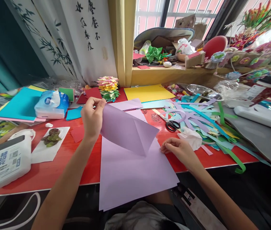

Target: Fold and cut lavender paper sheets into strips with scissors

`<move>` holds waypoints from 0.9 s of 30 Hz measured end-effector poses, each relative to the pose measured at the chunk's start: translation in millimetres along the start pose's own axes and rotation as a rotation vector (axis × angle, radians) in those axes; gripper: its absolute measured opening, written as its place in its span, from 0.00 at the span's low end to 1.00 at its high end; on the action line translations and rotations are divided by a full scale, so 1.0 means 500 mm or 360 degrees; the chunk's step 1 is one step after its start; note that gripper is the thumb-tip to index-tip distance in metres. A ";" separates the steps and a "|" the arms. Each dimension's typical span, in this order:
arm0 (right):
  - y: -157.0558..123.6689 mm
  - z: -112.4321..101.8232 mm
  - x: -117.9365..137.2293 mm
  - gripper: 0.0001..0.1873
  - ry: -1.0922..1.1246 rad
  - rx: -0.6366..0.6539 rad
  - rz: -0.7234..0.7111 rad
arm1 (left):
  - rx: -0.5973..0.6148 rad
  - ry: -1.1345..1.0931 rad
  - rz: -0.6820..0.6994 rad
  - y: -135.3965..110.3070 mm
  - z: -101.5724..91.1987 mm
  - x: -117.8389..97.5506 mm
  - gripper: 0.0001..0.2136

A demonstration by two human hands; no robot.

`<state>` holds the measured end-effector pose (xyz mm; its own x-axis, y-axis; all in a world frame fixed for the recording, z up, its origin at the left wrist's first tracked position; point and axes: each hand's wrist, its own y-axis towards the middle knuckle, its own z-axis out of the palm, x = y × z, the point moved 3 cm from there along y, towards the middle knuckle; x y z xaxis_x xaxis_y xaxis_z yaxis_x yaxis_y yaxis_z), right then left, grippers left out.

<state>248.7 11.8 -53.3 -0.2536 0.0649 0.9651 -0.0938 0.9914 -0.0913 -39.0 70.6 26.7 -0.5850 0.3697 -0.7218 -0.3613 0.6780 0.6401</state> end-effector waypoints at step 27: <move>0.116 0.153 0.156 0.09 0.0020 0.0216 -0.0223 | 0.0317 -0.0182 -0.0004 -0.035 0.035 -0.020 0.07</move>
<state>149.6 65.7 -2.0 -0.2169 -0.0701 0.9737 -0.2563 0.9665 0.0125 -14.0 66.3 18.1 -0.4943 0.4299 -0.7555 -0.2055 0.7867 0.5821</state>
